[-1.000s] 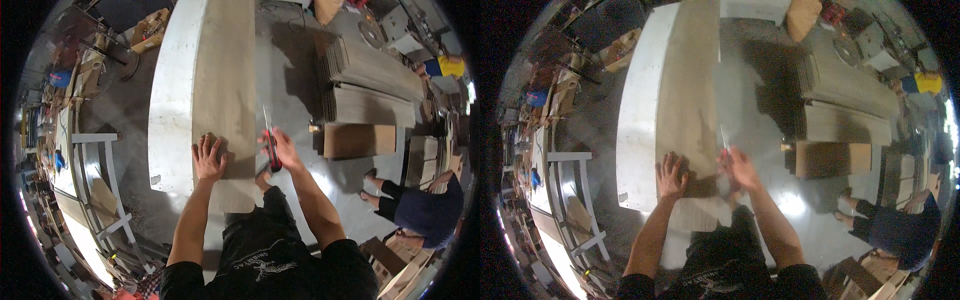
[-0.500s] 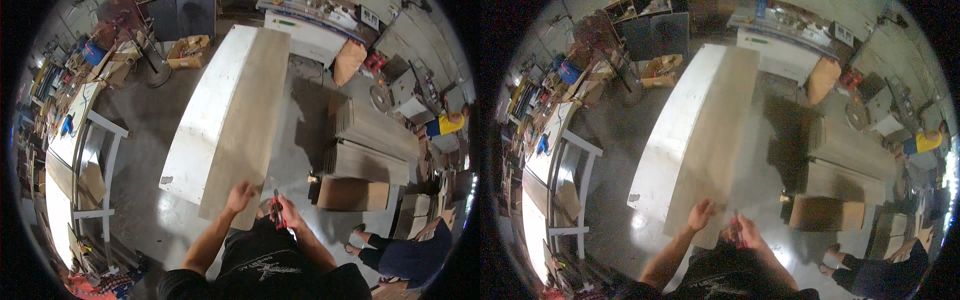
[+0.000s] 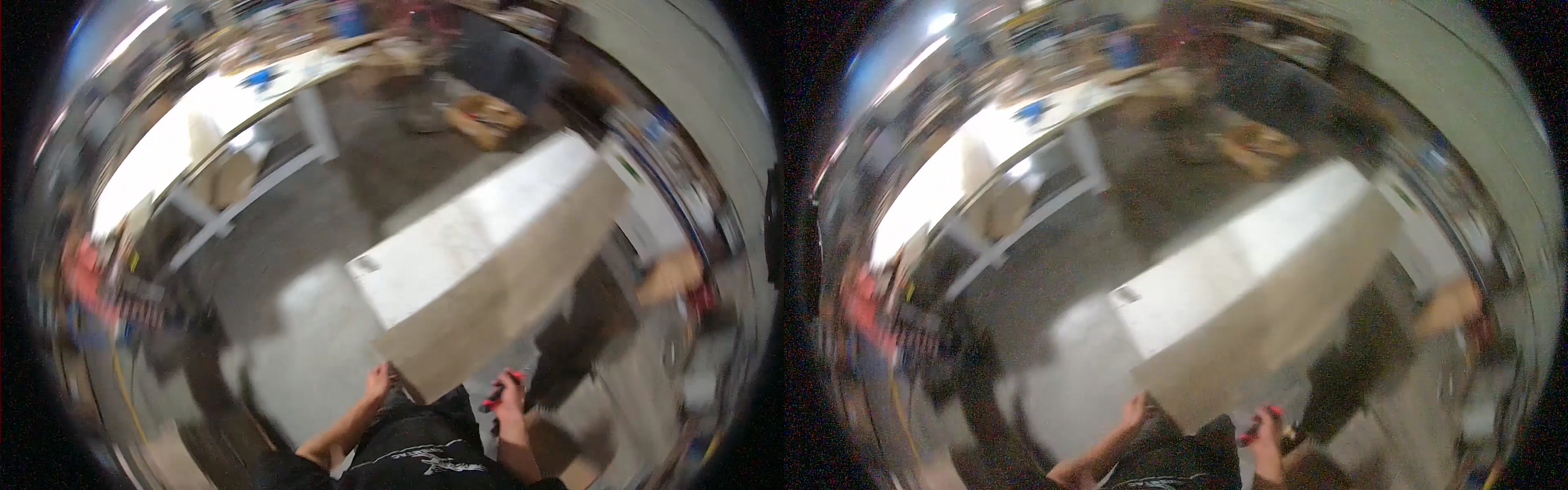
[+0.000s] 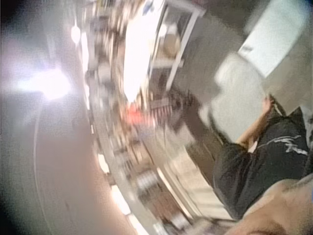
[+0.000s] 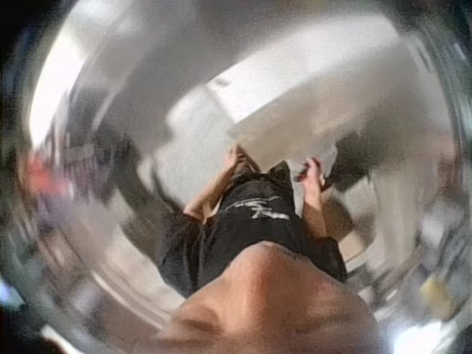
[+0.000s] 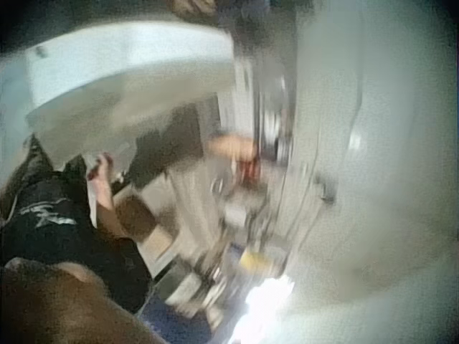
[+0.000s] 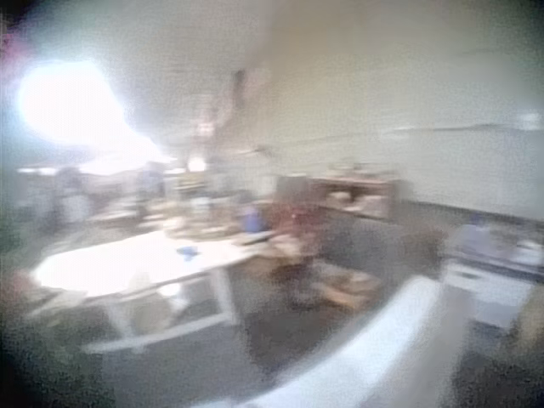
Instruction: Trim excess veneer or edge banding from a wooden panel using a handheld utility knife.
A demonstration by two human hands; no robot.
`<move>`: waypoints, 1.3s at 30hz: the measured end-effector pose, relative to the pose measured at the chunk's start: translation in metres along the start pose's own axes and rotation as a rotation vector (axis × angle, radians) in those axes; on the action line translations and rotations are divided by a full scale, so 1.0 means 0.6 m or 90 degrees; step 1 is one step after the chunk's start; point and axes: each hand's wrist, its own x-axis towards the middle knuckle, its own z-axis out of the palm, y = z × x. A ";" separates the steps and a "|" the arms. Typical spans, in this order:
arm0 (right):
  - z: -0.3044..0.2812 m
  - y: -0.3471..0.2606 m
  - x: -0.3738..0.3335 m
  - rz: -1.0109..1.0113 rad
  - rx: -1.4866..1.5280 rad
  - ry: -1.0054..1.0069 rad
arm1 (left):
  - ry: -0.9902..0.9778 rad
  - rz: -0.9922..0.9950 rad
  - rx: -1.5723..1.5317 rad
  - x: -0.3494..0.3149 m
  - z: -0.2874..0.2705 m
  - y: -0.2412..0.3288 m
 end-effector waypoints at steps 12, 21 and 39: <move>-0.046 -0.296 0.625 0.076 -0.152 -0.203 | 0.458 0.024 -0.122 0.149 0.142 0.008; -0.117 -0.234 0.605 0.089 -0.331 -0.403 | 0.466 -0.036 -0.238 0.060 0.117 -0.194; -0.143 0.039 0.068 0.040 -0.475 -0.534 | 0.869 -0.239 -0.264 -0.719 -0.106 -0.658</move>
